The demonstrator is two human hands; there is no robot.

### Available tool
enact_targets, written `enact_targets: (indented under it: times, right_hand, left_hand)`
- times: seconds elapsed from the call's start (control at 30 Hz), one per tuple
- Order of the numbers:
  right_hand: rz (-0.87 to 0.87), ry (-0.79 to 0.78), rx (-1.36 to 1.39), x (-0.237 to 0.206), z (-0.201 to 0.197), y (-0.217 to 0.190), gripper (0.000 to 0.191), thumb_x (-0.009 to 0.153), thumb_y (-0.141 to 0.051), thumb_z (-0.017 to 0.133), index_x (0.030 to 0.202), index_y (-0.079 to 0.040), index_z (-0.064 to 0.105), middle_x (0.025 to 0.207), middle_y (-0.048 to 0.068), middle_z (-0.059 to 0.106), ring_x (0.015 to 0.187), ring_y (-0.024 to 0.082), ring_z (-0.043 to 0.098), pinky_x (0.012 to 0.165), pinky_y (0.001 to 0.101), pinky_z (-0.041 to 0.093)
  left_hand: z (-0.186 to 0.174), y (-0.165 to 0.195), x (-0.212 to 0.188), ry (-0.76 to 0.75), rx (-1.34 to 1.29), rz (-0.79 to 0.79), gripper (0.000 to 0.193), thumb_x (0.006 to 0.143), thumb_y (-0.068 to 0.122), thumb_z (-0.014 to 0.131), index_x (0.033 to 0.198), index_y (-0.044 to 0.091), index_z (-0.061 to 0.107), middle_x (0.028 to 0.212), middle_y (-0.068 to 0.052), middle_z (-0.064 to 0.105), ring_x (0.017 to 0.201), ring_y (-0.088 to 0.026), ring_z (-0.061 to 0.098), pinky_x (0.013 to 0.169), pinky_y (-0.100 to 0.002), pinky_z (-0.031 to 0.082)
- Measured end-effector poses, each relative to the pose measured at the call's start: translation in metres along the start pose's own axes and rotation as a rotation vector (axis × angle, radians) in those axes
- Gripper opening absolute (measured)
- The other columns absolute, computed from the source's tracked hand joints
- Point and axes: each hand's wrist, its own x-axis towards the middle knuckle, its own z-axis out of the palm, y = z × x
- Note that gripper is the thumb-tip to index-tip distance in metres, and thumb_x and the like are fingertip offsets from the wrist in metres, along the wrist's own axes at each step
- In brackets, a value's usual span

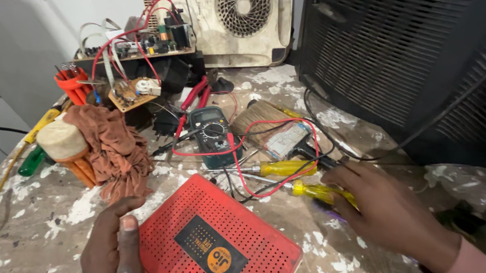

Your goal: The person unscrews screws from the rear of a set-top box using a yellow-handled screwdriver, pries open the plastic case, and lifts out the internal circuit board. They then hold the board and brush its surface with a toothbrush.

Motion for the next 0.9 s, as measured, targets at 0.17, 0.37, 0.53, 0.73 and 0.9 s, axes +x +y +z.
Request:
enact_targets:
  times: [0.17,0.37,0.53,0.73,0.9]
  right_hand:
    - [-0.008,-0.136,-0.019,0.026,-0.006,-0.011,0.029,0.084,-0.028,0.073,0.108,-0.016,0.064,0.099,0.007,0.069,0.093,0.030,0.069,0.078,0.0443,0.055]
    - [0.130,-0.300,-0.106,0.041,0.005,-0.030,0.040,0.082,-0.035,0.077,0.114,-0.019,0.060,0.100,0.006,0.072,0.094,0.028,0.070,0.078,0.0449,0.056]
    - [0.238,-0.346,-0.186,0.043,0.005,-0.032,0.035,0.085,-0.034,0.075,0.113,-0.021,0.060,0.097,0.005,0.073,0.097,0.026,0.071,0.082,0.0443,0.055]
    - [0.194,-0.333,-0.327,0.026,-0.012,-0.005,0.033,0.083,-0.037,0.073,0.114,-0.027,0.065,0.099,-0.003,0.071,0.097,0.020,0.072,0.086,0.0382,0.058]
    - [0.153,-0.253,-0.469,0.009,-0.025,0.059,0.038,0.079,-0.035,0.073,0.116,-0.033,0.065,0.101,-0.007,0.073,0.097,0.015,0.074,0.085,0.0362,0.061]
  left_hand:
    - [0.002,0.006,0.004,-0.048,-0.043,-0.079,0.037,0.104,0.029,0.049,0.120,0.002,0.067,0.121,-0.016,0.072,0.115,-0.026,0.069,0.099,-0.037,0.048]
    - [-0.007,0.003,0.008,-0.108,0.018,-0.065,0.033,0.100,0.025,0.052,0.119,0.003,0.067,0.121,-0.016,0.071,0.114,-0.027,0.068,0.095,-0.037,0.049]
    - [-0.010,0.006,0.013,-0.146,0.018,-0.110,0.033,0.100,0.026,0.052,0.117,0.003,0.067,0.120,-0.015,0.071,0.109,-0.026,0.070,0.088,-0.036,0.053]
    - [-0.005,0.008,0.008,-0.183,-0.034,-0.133,0.035,0.099,0.027,0.051,0.117,0.002,0.066,0.115,-0.015,0.073,0.100,-0.026,0.074,0.089,-0.036,0.053]
    - [-0.001,0.006,0.010,-0.192,-0.012,-0.139,0.035,0.100,0.028,0.051,0.116,0.001,0.066,0.111,-0.016,0.073,0.103,-0.026,0.074,0.090,-0.036,0.053]
